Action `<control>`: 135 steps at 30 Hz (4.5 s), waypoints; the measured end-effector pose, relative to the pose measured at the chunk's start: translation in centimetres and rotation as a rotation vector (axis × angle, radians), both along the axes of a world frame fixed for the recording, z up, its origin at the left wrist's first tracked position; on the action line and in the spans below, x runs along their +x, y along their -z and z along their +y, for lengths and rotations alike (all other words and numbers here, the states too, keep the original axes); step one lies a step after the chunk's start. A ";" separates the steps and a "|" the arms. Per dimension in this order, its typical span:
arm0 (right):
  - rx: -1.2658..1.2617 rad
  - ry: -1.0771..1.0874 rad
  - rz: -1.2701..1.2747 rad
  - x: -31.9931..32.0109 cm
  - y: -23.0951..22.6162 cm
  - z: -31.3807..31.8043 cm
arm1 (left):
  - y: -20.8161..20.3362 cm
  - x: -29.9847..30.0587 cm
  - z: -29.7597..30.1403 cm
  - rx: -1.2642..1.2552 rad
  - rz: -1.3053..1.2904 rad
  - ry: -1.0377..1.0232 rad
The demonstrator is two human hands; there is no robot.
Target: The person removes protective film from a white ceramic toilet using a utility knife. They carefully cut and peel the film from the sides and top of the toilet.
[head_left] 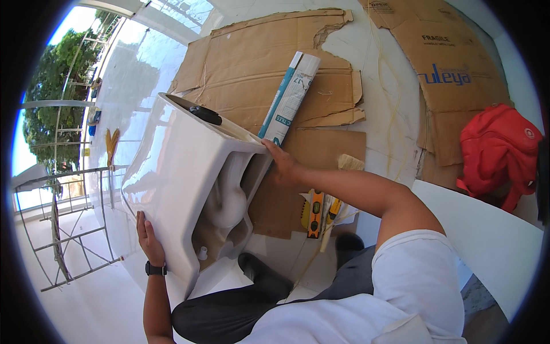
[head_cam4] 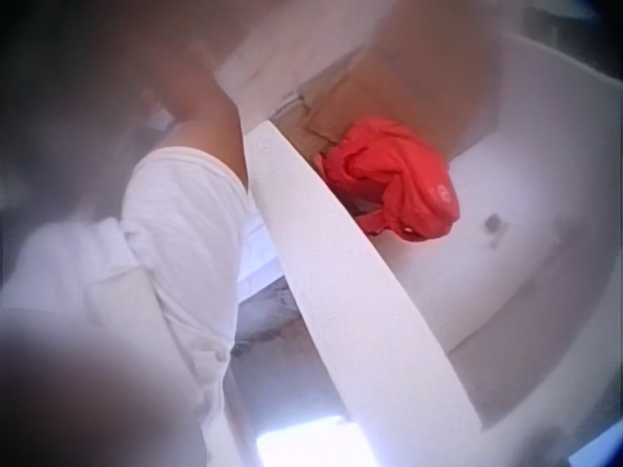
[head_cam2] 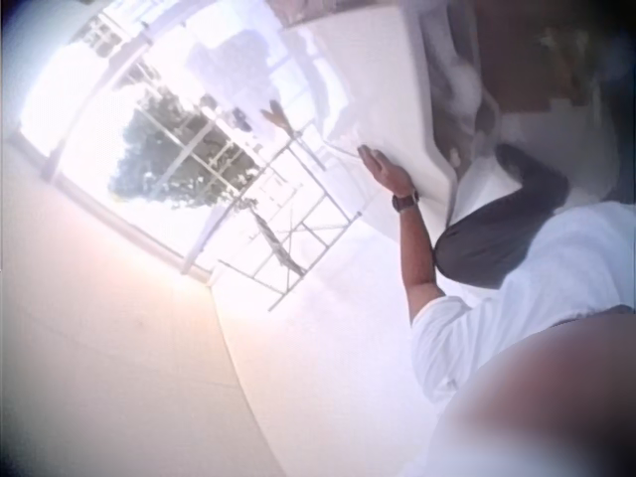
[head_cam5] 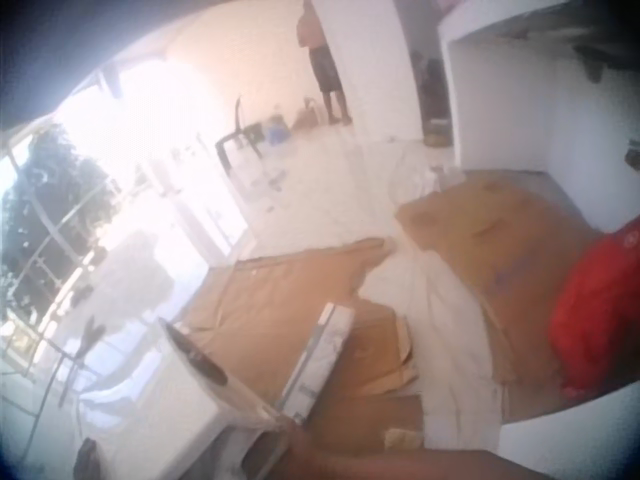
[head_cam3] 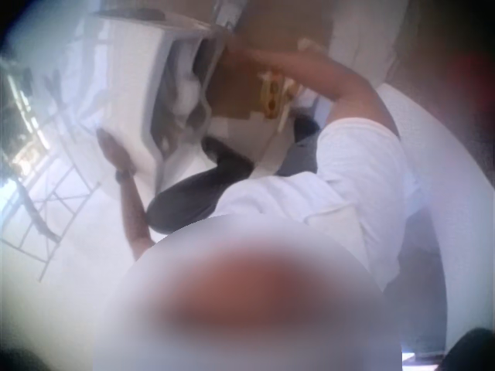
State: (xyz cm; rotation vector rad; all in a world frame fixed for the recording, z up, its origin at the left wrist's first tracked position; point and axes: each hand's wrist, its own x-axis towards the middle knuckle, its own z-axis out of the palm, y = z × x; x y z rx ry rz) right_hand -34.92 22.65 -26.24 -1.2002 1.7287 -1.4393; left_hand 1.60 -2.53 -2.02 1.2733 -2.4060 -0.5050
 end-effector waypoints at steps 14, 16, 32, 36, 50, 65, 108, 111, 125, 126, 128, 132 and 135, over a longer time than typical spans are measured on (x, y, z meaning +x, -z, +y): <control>0.165 -0.250 0.183 -5.6 -0.3 -3.5 | -0.2 0.2 -0.1 0.016 0.003 0.004; 0.189 -0.302 0.090 -4.6 0.8 -4.3 | -0.3 0.2 0.1 -0.004 -0.031 0.003; 0.469 -0.363 0.122 -5.7 0.3 -2.7 | -0.8 -0.2 0.6 0.024 -0.011 0.023; 0.339 -0.288 0.033 -5.7 1.1 -0.9 | -0.6 -0.1 0.6 0.032 -0.011 0.003; 0.646 -0.567 -0.181 -8.7 0.5 -3.0 | -0.9 -0.2 0.8 0.044 -0.007 0.010; 0.568 -0.621 0.016 -8.8 3.5 -4.0 | -1.1 -0.5 1.2 0.040 -0.045 -0.011; 0.635 -0.587 -0.145 -8.7 0.7 -6.6 | 1.6 0.7 -1.2 -0.020 0.021 0.007; 0.632 -0.579 -0.171 -8.9 -0.5 -5.4 | 1.5 0.6 -1.2 -0.013 0.024 -0.003; 0.263 -0.377 -0.297 -10.1 2.0 -6.9 | 0.4 0.2 -0.1 -0.031 0.000 0.009; 0.361 -0.434 -0.295 -10.0 1.9 -6.6 | 0.3 0.1 0.0 -0.023 -0.009 -0.014; 0.369 -0.513 -0.318 -9.3 1.9 -5.8 | 0.2 -0.1 0.2 0.007 0.020 -0.020; 0.234 -0.449 -0.045 -8.0 2.3 -4.4 | 0.2 -0.2 0.3 0.007 0.018 -0.035; 0.268 -0.395 0.121 -7.6 1.6 -3.9 | 0.2 -0.1 0.3 0.003 0.010 -0.044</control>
